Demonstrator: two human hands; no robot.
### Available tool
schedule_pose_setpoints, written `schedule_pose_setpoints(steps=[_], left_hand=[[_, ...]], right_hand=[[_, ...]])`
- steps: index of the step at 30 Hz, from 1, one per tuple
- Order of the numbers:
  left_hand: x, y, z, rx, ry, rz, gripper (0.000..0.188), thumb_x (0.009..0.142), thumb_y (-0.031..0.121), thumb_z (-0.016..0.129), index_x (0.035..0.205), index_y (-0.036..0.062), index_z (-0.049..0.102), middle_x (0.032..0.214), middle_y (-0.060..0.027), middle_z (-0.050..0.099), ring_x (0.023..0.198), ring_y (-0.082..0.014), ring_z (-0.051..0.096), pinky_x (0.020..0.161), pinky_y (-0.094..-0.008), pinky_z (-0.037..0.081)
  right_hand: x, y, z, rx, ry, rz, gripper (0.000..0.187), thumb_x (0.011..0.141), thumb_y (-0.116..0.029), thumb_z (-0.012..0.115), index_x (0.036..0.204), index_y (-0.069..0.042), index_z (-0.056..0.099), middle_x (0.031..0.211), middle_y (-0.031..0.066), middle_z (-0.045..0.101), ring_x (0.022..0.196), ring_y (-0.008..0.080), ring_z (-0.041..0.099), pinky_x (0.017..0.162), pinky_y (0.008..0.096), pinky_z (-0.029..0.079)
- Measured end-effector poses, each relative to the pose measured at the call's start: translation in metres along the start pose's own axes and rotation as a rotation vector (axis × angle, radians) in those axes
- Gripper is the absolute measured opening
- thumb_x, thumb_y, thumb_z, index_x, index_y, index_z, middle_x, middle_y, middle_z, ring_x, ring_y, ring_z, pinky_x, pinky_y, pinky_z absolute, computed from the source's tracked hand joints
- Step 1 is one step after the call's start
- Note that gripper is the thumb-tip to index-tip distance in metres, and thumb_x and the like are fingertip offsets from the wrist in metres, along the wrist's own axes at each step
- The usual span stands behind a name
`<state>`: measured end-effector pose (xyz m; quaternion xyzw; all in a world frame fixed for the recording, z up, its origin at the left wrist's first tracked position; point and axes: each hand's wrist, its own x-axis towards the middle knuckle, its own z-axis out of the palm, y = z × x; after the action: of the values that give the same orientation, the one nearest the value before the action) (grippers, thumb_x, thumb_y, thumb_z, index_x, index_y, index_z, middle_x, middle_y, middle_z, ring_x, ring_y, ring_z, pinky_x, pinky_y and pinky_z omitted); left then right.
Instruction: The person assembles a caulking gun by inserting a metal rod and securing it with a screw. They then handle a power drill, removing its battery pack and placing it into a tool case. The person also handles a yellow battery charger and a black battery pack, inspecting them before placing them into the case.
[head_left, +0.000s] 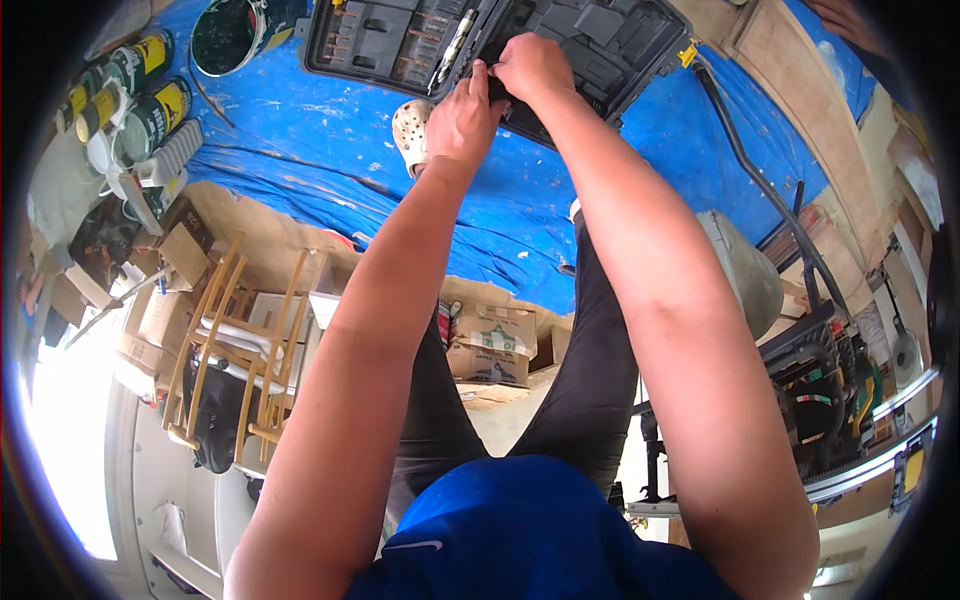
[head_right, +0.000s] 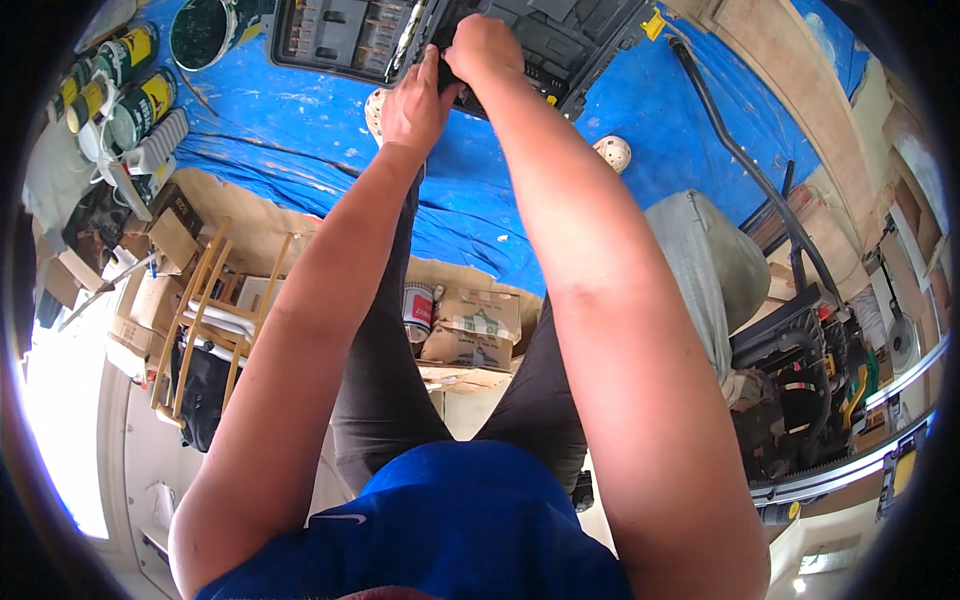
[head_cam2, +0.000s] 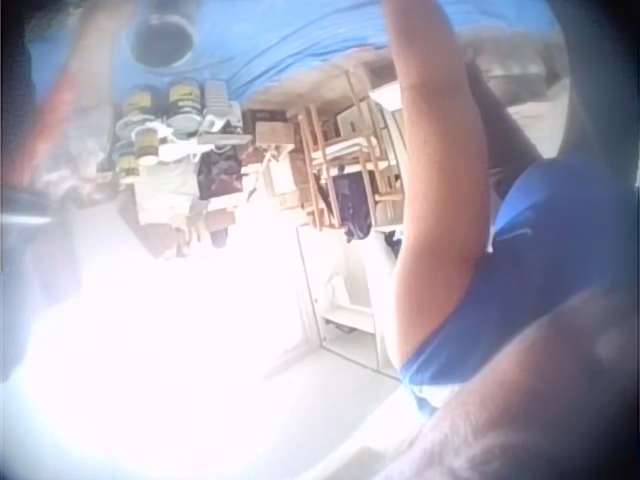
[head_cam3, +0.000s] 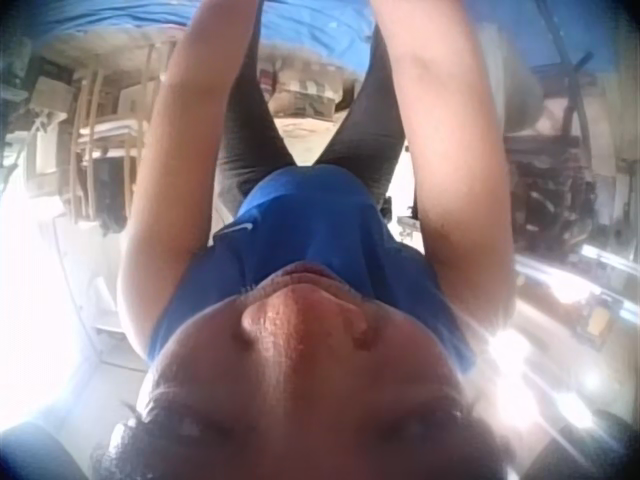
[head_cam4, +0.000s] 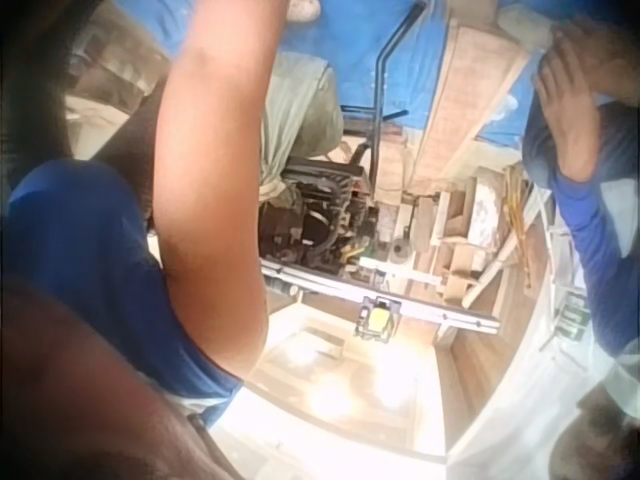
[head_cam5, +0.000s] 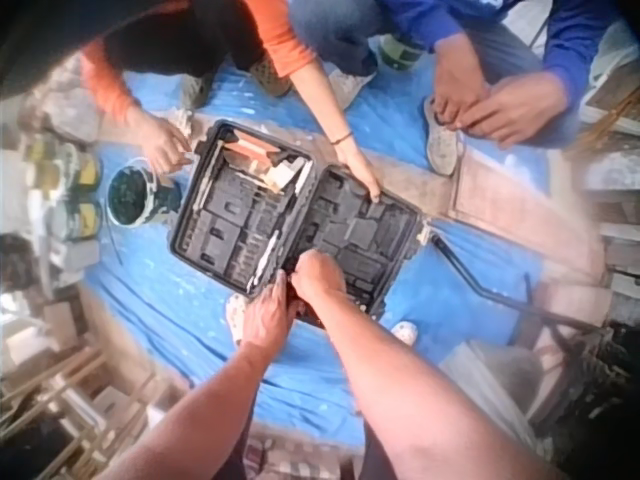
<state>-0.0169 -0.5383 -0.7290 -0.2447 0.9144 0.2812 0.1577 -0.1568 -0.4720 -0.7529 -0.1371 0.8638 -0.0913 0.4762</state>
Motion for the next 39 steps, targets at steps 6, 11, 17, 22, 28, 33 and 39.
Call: schedule_pose_setpoints(steps=[6, 11, 17, 22, 28, 33, 39], left_hand=[[0.003, -0.008, 0.011, 0.038, 0.085, 0.053, 0.054, 0.091, 0.039, 0.074, 0.126, 0.0002, 0.062, 0.108, -0.0175, 0.072, 0.094, -0.0351, 0.072, 0.075, -0.0443, 0.059], [0.005, 0.002, 0.023, 0.003, 0.089, -0.210, 0.038, 0.095, 0.038, 0.069, 0.111, 0.0035, 0.067, 0.096, -0.0197, 0.075, 0.086, -0.0391, 0.073, 0.075, -0.0471, 0.059], [0.016, 0.010, 0.027, -0.042, 0.091, -0.450, 0.028, 0.096, 0.036, 0.065, 0.093, 0.0095, 0.073, 0.087, -0.0189, 0.075, 0.084, -0.0403, 0.073, 0.075, -0.0508, 0.057], [0.019, 0.014, 0.018, 0.022, 0.023, -0.415, 0.025, 0.095, 0.033, 0.065, 0.096, 0.0107, 0.076, 0.088, -0.0178, 0.075, 0.085, -0.0411, 0.072, 0.076, -0.0502, 0.057], [-0.001, -0.003, 0.025, -0.035, 0.115, -0.087, 0.027, 0.092, 0.029, 0.070, 0.103, 0.0044, 0.071, 0.101, -0.0174, 0.074, 0.090, -0.0384, 0.072, 0.077, -0.0489, 0.057], [0.018, -0.007, 0.020, -0.058, 0.200, -0.108, 0.021, 0.085, 0.029, 0.077, 0.093, 0.0101, 0.076, 0.090, -0.0142, 0.073, 0.085, -0.0376, 0.070, 0.075, -0.0473, 0.056], [0.034, -0.005, 0.007, 0.027, 0.132, -0.334, 0.033, 0.083, 0.042, 0.079, 0.076, 0.0109, 0.071, 0.083, -0.0127, 0.073, 0.082, -0.0376, 0.072, 0.070, -0.0484, 0.056]], right_hand=[[-0.016, 0.055, -0.003, 0.238, 0.053, -0.337, 0.036, 0.081, -0.026, 0.083, 0.115, -0.017, 0.077, 0.114, 0.0072, 0.074, 0.108, 0.0296, 0.070, 0.094, 0.0413, 0.056], [-0.033, 0.062, 0.001, 0.044, 0.193, -0.351, 0.033, 0.079, -0.029, 0.085, 0.109, -0.019, 0.077, 0.117, 0.0028, 0.065, 0.116, 0.0272, 0.062, 0.098, 0.0401, 0.053], [-0.028, 0.046, 0.012, -0.110, 0.311, -0.404, 0.019, 0.078, -0.029, 0.084, 0.094, -0.019, 0.080, 0.109, 0.0003, 0.068, 0.110, 0.0234, 0.062, 0.097, 0.0438, 0.047], [-0.020, 0.044, 0.008, -0.150, 0.347, -0.539, 0.009, 0.079, -0.024, 0.081, 0.082, -0.015, 0.078, 0.092, 0.0007, 0.070, 0.096, 0.0227, 0.068, 0.092, 0.0422, 0.045], [-0.012, 0.004, -0.011, -0.286, 0.117, -0.264, 0.016, 0.080, -0.025, 0.080, 0.090, -0.013, 0.080, 0.096, 0.0095, 0.078, 0.095, 0.0272, 0.076, 0.090, 0.0432, 0.054], [-0.014, -0.009, -0.007, -0.102, 0.076, 0.045, 0.019, 0.083, -0.026, 0.077, 0.095, -0.012, 0.081, 0.100, 0.0126, 0.079, 0.097, 0.0276, 0.077, 0.086, 0.0394, 0.058], [-0.031, 0.002, 0.015, -0.119, 0.225, -0.170, 0.017, 0.085, -0.027, 0.070, 0.086, -0.012, 0.080, 0.093, 0.0115, 0.078, 0.089, 0.0271, 0.076, 0.089, 0.0453, 0.049]])
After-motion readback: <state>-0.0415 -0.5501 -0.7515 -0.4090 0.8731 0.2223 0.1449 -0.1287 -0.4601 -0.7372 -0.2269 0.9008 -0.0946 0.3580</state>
